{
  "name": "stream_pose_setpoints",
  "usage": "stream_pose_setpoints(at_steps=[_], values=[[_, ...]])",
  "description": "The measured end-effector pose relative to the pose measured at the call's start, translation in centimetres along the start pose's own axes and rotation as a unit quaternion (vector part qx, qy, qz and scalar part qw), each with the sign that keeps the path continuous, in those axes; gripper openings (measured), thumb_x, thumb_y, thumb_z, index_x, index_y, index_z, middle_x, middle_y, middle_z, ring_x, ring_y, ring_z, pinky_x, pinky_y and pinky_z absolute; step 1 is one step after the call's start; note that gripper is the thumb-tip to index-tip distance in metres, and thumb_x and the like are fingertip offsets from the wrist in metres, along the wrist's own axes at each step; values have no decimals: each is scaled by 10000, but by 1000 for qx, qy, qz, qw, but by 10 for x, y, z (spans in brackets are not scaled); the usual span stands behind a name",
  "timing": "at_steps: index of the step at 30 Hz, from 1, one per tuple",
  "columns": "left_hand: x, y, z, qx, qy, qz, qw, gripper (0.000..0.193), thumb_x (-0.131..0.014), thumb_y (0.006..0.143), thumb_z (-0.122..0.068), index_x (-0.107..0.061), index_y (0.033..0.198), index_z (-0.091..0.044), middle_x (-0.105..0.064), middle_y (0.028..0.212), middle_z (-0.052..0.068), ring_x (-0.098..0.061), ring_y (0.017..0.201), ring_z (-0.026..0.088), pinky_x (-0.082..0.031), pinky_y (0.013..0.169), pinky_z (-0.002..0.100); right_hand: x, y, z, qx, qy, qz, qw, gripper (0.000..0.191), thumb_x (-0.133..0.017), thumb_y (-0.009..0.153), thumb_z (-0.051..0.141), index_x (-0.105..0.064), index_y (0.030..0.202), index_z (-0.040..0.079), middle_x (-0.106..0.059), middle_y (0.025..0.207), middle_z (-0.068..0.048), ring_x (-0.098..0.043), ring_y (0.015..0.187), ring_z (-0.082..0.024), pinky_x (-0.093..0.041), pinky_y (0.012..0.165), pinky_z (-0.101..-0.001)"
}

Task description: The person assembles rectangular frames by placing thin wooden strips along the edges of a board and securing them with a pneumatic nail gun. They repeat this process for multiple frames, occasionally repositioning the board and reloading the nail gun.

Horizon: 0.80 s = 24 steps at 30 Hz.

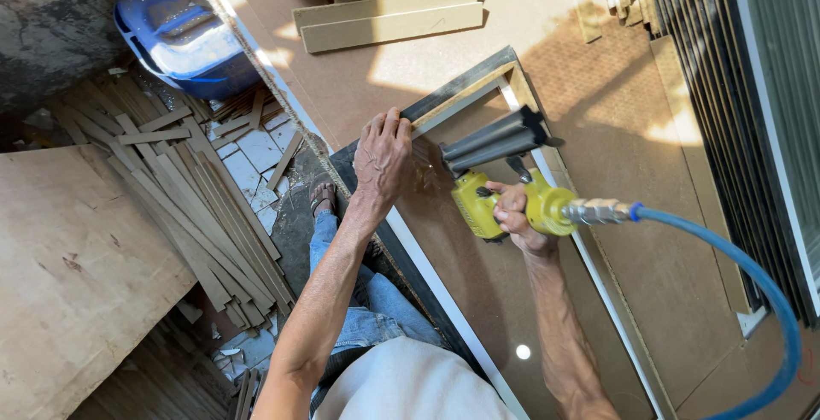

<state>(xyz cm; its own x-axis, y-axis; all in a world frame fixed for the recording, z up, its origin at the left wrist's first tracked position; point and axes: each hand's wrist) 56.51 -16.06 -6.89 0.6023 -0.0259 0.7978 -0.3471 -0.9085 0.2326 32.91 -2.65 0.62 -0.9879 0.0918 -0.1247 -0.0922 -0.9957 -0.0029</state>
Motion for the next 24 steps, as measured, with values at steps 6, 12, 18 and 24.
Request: stream_pose_setpoints(at_steps=[6, 12, 18, 24], values=[[36, 16, -28, 3, 69, -46, 997, 349, -696, 785, -92, -658, 1124, -17, -601, 1280, 208, -561, 1235, 359, -426, 1059, 522, 21, -41, 38, 58, -37, -55, 996, 218, -685, 838, -11, -522, 921, 108, -539, 793, 9, -620, 785, -145, -456, 1201, -557], [87, 2, -135, 57, -586, 145, 795, 455, -666, 990, -425, -717, 1204, -27, -754, 1065, 102, -689, 927, 138, -586, 803, 277, 16, -88, 119, 255, -392, -44, 883, 204, -779, 782, 101, -583, 809, 51, -624, 739, -40, -677, 704, -207, -605, 952, -525], [94, -45, -248, 13, -535, 297, 791, 463, -635, 993, -442, -792, 998, -7, -720, 746, 17, -629, 684, 77, -520, 592, 267, 40, -170, 177, 251, -645, -13, 721, 136, -768, 728, 150, -653, 739, 78, -646, 675, -56, -688, 679, -255, -603, 917, -489], [34, -95, -332, 44, -553, 330, 764, 477, -631, 1001, -444, -810, 1015, -2, -570, 592, -7, -480, 551, 59, -372, 502, 257, 73, -278, 177, 165, -761, -73, 624, 192, -745, 797, 262, -665, 728, 102, -577, 620, -23, -642, 633, -202, -565, 1002, -492]])
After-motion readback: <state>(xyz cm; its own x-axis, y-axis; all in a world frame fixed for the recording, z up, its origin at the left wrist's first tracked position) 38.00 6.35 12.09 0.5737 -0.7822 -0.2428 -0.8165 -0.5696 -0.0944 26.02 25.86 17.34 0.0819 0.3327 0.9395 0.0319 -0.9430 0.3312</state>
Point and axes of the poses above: each hand's wrist, its own y-axis towards the middle knuckle, its own x-axis out of the back of the hand, z = x × y
